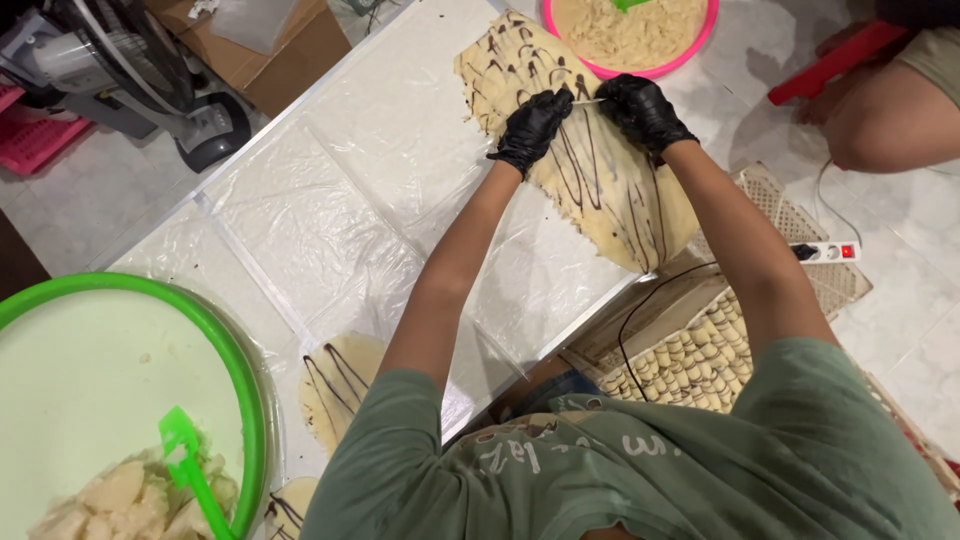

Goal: Rolling small pieces of dough with filling and placing them into a storage crate

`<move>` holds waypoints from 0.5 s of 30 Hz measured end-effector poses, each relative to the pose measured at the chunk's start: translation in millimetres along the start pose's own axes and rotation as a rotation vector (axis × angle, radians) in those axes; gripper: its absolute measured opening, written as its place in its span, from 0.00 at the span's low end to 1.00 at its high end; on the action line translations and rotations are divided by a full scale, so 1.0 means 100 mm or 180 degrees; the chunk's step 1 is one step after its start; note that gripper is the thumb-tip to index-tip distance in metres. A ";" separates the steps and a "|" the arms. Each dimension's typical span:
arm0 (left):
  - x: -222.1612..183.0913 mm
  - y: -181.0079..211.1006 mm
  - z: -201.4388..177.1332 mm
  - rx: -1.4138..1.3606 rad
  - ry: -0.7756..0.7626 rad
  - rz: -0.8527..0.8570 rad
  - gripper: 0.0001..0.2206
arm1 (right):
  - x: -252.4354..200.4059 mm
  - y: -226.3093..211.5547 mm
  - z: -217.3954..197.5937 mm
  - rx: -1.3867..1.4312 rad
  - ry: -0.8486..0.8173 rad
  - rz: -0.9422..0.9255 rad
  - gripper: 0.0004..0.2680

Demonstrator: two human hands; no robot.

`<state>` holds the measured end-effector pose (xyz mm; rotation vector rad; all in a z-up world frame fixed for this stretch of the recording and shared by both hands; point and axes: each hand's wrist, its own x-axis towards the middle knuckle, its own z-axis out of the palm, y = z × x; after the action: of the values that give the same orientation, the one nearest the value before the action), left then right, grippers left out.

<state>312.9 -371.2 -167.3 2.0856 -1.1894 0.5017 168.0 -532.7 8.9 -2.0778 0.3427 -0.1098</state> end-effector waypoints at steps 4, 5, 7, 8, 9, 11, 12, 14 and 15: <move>-0.10 0.21 -0.17 0.0220 0.0175 -0.0142 0.15 | -0.15 0.12 -0.05 0.0185 0.0015 -0.0303 0.05; -0.13 0.24 -0.19 0.0251 0.0197 -0.0091 0.14 | -0.16 0.09 -0.06 0.0751 -0.0176 -0.0106 0.05; -0.06 0.40 -0.35 -0.2078 0.0078 -0.1368 0.13 | -0.23 -0.14 -0.03 0.1252 -0.0073 0.0375 0.01; 0.00 0.47 -0.43 -0.4396 -0.0036 -0.2632 0.12 | -0.24 -0.26 -0.03 0.1741 0.0029 0.0828 0.05; -0.08 0.36 -0.25 -0.4404 -0.0047 -0.2632 0.12 | -0.23 -0.19 -0.02 0.1739 0.0039 0.0835 0.05; -0.19 0.04 0.07 -0.5891 -0.0170 -0.2225 0.23 | -0.14 -0.09 0.02 0.1472 0.0045 0.0384 0.04; -0.18 0.00 0.03 -0.5880 -0.0155 -0.2223 0.23 | -0.24 -0.29 0.00 0.1475 0.0031 0.0374 0.04; -0.17 -0.08 -0.05 -0.7465 0.0478 -0.3067 0.25 | -0.46 -0.68 -0.04 0.1353 0.0192 0.1486 0.09; -0.18 -0.08 -0.08 -0.7449 0.0489 -0.3065 0.25 | -0.46 -0.62 -0.03 0.1362 0.0178 0.1478 0.09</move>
<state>310.2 -351.9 -176.2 0.1983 0.0077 -0.8700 135.4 -492.6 67.0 -1.5340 0.7570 0.0371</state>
